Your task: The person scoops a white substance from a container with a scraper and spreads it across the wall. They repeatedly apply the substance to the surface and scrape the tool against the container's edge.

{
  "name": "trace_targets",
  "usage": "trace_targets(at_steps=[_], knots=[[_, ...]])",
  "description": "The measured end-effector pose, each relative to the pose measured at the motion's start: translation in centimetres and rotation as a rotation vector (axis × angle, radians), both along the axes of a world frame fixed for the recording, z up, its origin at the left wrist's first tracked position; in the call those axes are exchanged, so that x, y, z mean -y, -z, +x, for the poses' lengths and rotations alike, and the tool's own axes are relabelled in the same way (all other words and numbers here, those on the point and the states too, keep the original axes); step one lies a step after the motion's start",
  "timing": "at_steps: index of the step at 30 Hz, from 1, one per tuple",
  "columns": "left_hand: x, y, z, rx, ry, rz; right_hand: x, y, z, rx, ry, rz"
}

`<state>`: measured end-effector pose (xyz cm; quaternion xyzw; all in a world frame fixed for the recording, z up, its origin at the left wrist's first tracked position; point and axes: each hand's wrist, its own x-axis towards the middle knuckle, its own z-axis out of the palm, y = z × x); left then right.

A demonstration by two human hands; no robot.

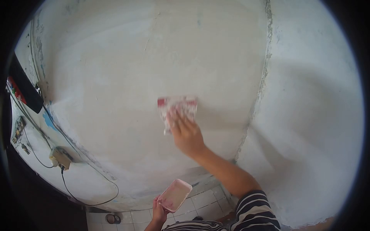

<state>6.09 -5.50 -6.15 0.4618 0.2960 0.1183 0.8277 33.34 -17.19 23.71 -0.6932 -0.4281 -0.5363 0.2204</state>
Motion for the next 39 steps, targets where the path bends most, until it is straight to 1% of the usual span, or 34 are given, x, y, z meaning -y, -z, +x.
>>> trace_targets(at_steps=[1,3,4,5,6,7,8,9,10,11,12,13,15,16,17,18,20,21,22,23,24,26,27,29,31,33,34,35,36,38,39], knots=[[-0.1,-0.1,0.4,0.008,0.006,0.005,0.4,-0.1,-0.5,0.000,-0.009,0.002],[0.2,-0.7,0.3,0.003,-0.011,0.004,2.7,-1.5,-2.0,-0.122,-0.215,0.050],[0.5,-1.0,0.3,-0.001,-0.017,-0.005,4.1,-4.6,-2.4,-0.132,-0.273,0.141],[0.4,-0.7,0.3,-0.003,-0.017,-0.004,5.5,-8.9,-1.8,-0.143,-0.328,0.229],[0.3,-0.1,0.4,-0.005,-0.002,0.013,6.3,-12.4,-0.2,-0.014,-0.328,0.336],[0.5,0.2,0.3,-0.009,0.012,0.030,7.0,-16.7,1.5,0.147,-0.189,0.340],[0.8,0.1,0.3,-0.013,0.009,0.029,7.2,-19.8,3.2,0.307,-0.049,0.343],[1.0,-0.3,0.3,-0.006,0.011,0.031,6.8,-20.8,5.1,0.304,-0.053,0.346],[1.2,-0.5,0.3,0.002,0.014,0.035,6.0,-21.0,7.1,0.250,0.016,0.289],[1.3,-0.5,0.3,0.002,0.008,0.042,5.2,-20.6,8.5,0.198,0.084,0.234],[1.5,-0.3,0.4,0.036,-0.013,0.017,4.3,-18.7,8.3,0.177,0.120,0.203],[1.8,-0.1,0.3,0.067,-0.035,-0.012,3.3,-15.5,7.0,0.153,0.154,0.167],[1.8,0.3,0.9,0.081,-0.065,-0.036,0.7,-7.9,3.8,0.150,0.078,0.104],[2.1,0.5,0.3,0.079,-0.087,-0.056,0.1,-3.7,1.5,0.070,0.005,0.029],[2.3,0.6,-0.3,0.067,-0.098,-0.054,-0.1,-0.7,-0.5,-0.010,-0.067,-0.038],[2.2,0.6,0.1,0.101,-0.118,-0.064,0.3,0.0,-1.4,-0.004,-0.078,-0.034],[2.0,0.8,0.5,0.137,-0.147,-0.065,2.5,-0.2,-2.9,-0.230,-0.147,-0.091],[2.1,1.1,0.3,0.159,-0.177,-0.055,3.8,-3.4,-2.6,-0.175,-0.237,-0.007],[2.1,1.4,0.0,0.178,-0.201,-0.046,5.0,-6.4,-2.0,-0.106,-0.215,0.086],[2.2,1.4,-0.1,0.174,-0.196,-0.050,6.5,-10.0,-1.8,-0.098,-0.269,0.208],[2.3,1.3,-0.1,0.177,-0.208,-0.089,7.6,-13.1,-1.0,-0.097,-0.272,0.263],[2.6,1.7,-0.1,0.172,-0.215,-0.142,7.7,-18.4,3.0,0.266,-0.123,0.325],[2.4,2.1,0.1,0.168,-0.210,-0.147,7.3,-18.5,4.1,0.263,-0.120,0.316],[2.2,1.9,0.4,0.166,-0.203,-0.150,5.1,-16.9,6.6,0.135,0.039,0.218],[1.9,1.4,0.9,0.113,-0.155,-0.088,1.7,-11.4,6.0,0.198,0.135,0.172],[1.8,1.4,1.4,0.123,-0.143,-0.073,-0.3,-5.3,2.5,0.164,0.027,0.033],[1.7,1.4,1.3,0.123,-0.127,-0.055,-0.4,-2.7,0.1,0.106,-0.055,-0.047],[1.7,1.5,1.1,0.128,-0.135,-0.053,-0.5,-1.0,-1.6,0.050,-0.138,-0.125],[1.7,1.8,1.0,0.128,-0.143,-0.064,-0.2,-1.0,-2.3,0.059,-0.144,-0.121],[1.3,2.3,1.1,0.145,-0.150,-0.073,1.8,-3.0,-3.7,-0.193,-0.319,-0.172],[1.2,2.6,0.9,0.148,-0.155,-0.083,3.0,-6.2,-3.2,-0.204,-0.421,-0.102]])
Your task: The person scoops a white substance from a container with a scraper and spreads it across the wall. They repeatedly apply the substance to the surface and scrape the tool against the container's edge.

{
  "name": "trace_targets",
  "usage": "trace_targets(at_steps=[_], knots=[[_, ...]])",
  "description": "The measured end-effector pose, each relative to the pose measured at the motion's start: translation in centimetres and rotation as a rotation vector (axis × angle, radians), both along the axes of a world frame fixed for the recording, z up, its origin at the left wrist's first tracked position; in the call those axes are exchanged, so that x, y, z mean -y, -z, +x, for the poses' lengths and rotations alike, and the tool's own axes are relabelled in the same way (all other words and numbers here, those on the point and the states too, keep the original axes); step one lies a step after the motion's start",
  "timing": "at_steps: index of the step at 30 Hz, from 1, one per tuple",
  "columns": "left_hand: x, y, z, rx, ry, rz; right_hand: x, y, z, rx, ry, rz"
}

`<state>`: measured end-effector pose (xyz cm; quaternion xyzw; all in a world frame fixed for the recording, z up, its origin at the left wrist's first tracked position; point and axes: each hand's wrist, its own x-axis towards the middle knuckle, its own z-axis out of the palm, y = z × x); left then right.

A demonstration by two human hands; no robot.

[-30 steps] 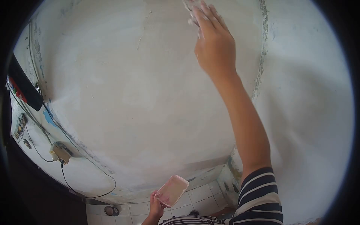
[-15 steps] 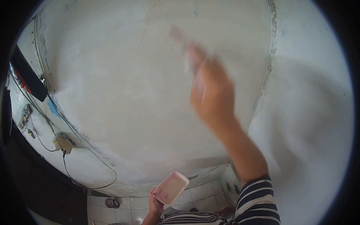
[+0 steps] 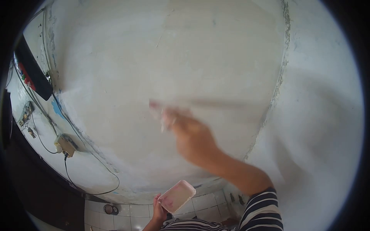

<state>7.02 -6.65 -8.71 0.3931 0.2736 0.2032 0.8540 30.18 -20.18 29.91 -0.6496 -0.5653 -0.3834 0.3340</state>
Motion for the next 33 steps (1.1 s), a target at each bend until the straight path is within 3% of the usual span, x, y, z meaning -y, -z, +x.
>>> trace_targets(at_steps=[3,5,6,8,10,13,15,18,21,23,26,31,33], knots=[[-0.7,0.7,-0.1,-0.022,0.005,-0.009,1.9,-11.4,0.3,0.147,0.064,0.390],[-0.7,0.7,0.1,-0.048,0.010,-0.005,0.7,-17.1,3.3,0.457,0.220,0.510],[-0.8,0.3,0.4,-0.041,0.004,0.012,-0.3,-17.6,4.8,0.457,0.220,0.510],[-0.8,-0.2,0.7,-0.035,-0.001,0.031,-3.2,-16.0,8.2,0.525,0.497,0.358],[-0.8,-0.3,1.3,-0.007,-0.026,-0.025,-5.0,-11.2,6.7,0.438,0.549,0.273],[-0.6,-0.2,1.3,-0.020,-0.010,-0.012,-5.9,-2.5,2.8,0.433,0.422,0.125],[-0.3,-0.6,0.4,-0.049,0.016,0.018,-5.2,-0.4,0.8,0.393,0.356,0.078],[-0.1,-0.5,0.9,-0.052,0.008,0.021,-2.1,-4.3,0.2,0.169,0.152,0.155],[0.2,-0.3,0.5,-0.073,-0.012,-0.020,-0.3,-13.6,2.2,0.397,0.256,0.465],[0.3,-0.2,0.3,-0.097,0.000,-0.025,-1.4,-16.6,6.0,0.531,0.412,0.508],[0.3,-0.2,0.5,-0.077,0.020,0.005,-5.2,-11.7,9.2,0.422,0.471,0.386],[0.7,0.5,0.8,-0.085,-0.021,0.007,-7.1,1.8,2.3,0.268,0.300,0.108],[1.1,0.7,0.1,-0.092,-0.006,0.018,-6.1,4.3,-0.1,0.227,0.261,0.035]])
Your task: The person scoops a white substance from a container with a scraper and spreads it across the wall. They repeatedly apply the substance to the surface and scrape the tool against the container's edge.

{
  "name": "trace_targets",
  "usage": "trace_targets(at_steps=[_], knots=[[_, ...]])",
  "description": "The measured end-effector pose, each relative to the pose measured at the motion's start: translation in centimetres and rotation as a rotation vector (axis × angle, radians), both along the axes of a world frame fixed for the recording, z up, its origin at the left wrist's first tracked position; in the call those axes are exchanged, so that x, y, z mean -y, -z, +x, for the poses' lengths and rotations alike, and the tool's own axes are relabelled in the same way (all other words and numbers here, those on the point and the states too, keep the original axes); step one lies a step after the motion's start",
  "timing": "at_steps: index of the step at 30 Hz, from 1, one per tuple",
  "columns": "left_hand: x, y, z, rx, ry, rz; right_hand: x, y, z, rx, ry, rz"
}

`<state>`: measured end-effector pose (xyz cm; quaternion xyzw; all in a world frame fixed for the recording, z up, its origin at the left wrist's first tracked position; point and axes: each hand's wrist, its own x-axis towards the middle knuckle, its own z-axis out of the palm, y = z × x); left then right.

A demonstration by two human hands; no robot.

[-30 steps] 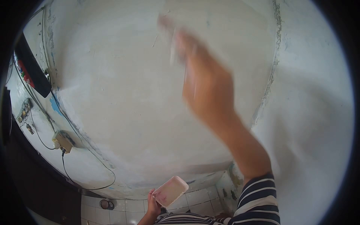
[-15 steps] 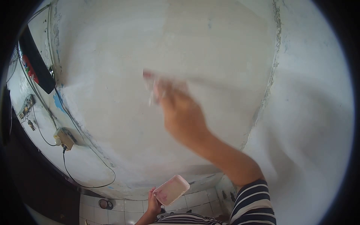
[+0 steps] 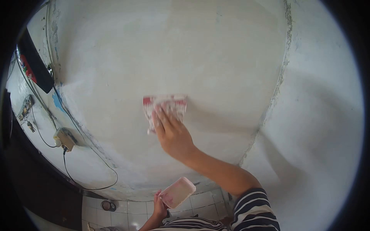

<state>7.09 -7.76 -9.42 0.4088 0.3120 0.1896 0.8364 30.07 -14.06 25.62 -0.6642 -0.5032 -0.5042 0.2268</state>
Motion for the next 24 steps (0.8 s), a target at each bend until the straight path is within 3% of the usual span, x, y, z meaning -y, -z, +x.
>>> trace_targets(at_steps=[2,5,7,8,11,20,24], knots=[[-0.4,0.0,0.3,0.014,0.011,0.023,2.2,-1.0,-1.7,-0.160,-0.113,-0.063],[-0.2,0.5,0.0,0.067,-0.031,-0.052,5.0,-10.4,0.2,0.148,-0.161,0.280],[-0.1,0.8,-0.5,0.024,-0.041,-0.050,5.3,-16.6,2.0,0.351,-0.029,0.418],[0.0,0.7,-0.5,0.017,-0.038,-0.051,4.3,-18.0,3.7,0.320,-0.014,0.443],[-0.3,0.2,-0.3,-0.018,-0.022,-0.002,-0.2,-15.1,7.7,0.199,0.112,0.317],[0.3,-1.7,-0.2,-0.053,0.026,0.028,-2.3,4.6,-0.6,-0.066,-0.012,-0.015],[0.1,-2.0,-0.6,0.004,0.004,0.020,2.0,-0.1,-1.9,-0.108,-0.210,0.151]])
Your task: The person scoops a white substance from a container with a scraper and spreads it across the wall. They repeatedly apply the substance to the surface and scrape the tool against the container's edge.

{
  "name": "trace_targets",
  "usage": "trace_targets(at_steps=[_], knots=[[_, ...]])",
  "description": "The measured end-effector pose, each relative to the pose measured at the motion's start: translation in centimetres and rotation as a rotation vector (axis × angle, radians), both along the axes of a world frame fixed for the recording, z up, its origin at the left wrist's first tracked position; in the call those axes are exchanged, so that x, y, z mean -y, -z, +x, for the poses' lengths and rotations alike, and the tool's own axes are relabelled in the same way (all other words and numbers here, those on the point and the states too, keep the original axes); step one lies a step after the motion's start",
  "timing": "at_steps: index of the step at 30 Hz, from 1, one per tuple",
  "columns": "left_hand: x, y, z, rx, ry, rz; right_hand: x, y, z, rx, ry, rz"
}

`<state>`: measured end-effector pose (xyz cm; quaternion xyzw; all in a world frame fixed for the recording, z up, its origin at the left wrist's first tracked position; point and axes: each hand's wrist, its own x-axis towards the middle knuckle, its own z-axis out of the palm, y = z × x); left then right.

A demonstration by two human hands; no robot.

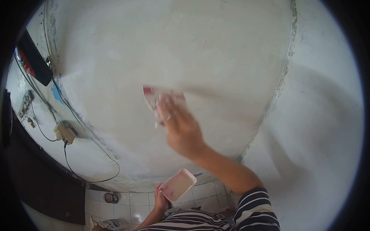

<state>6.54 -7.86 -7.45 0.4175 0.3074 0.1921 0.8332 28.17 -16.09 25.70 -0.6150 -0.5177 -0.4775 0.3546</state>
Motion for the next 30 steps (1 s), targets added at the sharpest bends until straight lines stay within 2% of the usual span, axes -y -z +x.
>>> trace_targets(at_steps=[3,4,5,6,8,10,12,14,15,17,19,21,22,24,27,29,30], knots=[[-0.2,0.3,-0.7,-0.013,-0.009,-0.023,2.7,-9.2,2.5,0.159,0.020,0.255],[-0.3,0.5,-0.9,-0.022,-0.001,-0.024,3.0,-11.6,4.4,0.232,0.153,0.285],[-0.4,0.6,-1.1,-0.028,0.000,-0.023,3.1,-13.0,5.9,0.306,0.286,0.315],[-0.5,0.6,-1.1,-0.025,-0.015,-0.026,2.6,-12.7,6.7,0.303,0.289,0.317],[-1.0,0.9,-0.9,-0.019,-0.024,-0.022,0.9,-10.2,9.2,0.165,0.397,0.204],[-1.3,1.6,-0.8,0.001,-0.092,-0.073,-0.9,-3.6,7.8,0.119,0.442,0.103],[-1.5,1.6,-0.7,0.005,-0.092,-0.065,-1.5,3.3,4.5,0.058,0.312,-0.016],[-1.6,1.9,-0.8,0.014,-0.096,-0.056,-0.9,7.0,0.5,-0.072,0.161,-0.184],[-1.9,2.3,-0.9,0.011,-0.091,-0.049,-0.2,6.1,-0.2,-0.062,0.165,-0.178],[-2.6,2.1,-0.3,0.020,-0.083,-0.032,1.9,3.0,-1.8,-0.155,-0.013,-0.190],[-2.3,1.6,-0.5,-0.010,-0.067,0.009,4.0,-4.4,0.4,0.018,0.008,-0.024],[-2.0,0.9,-0.3,-0.033,-0.043,0.019,5.4,-11.9,2.9,0.147,0.225,0.146],[-2.0,0.6,0.0,-0.053,-0.025,0.031,5.7,-15.1,4.5,0.154,0.232,0.242],[-2.0,1.1,0.6,-0.012,-0.038,-0.009,5.5,-19.1,9.7,0.344,0.433,0.344],[-2.1,2.1,0.9,0.053,-0.061,-0.054,4.1,-16.1,11.5,0.217,0.565,0.235],[-2.0,2.2,1.5,0.092,-0.066,-0.068,2.7,-9.7,9.4,0.205,0.615,0.114],[-1.9,2.0,1.4,0.066,-0.052,-0.060,2.1,-6.1,7.8,0.229,0.506,0.057]])
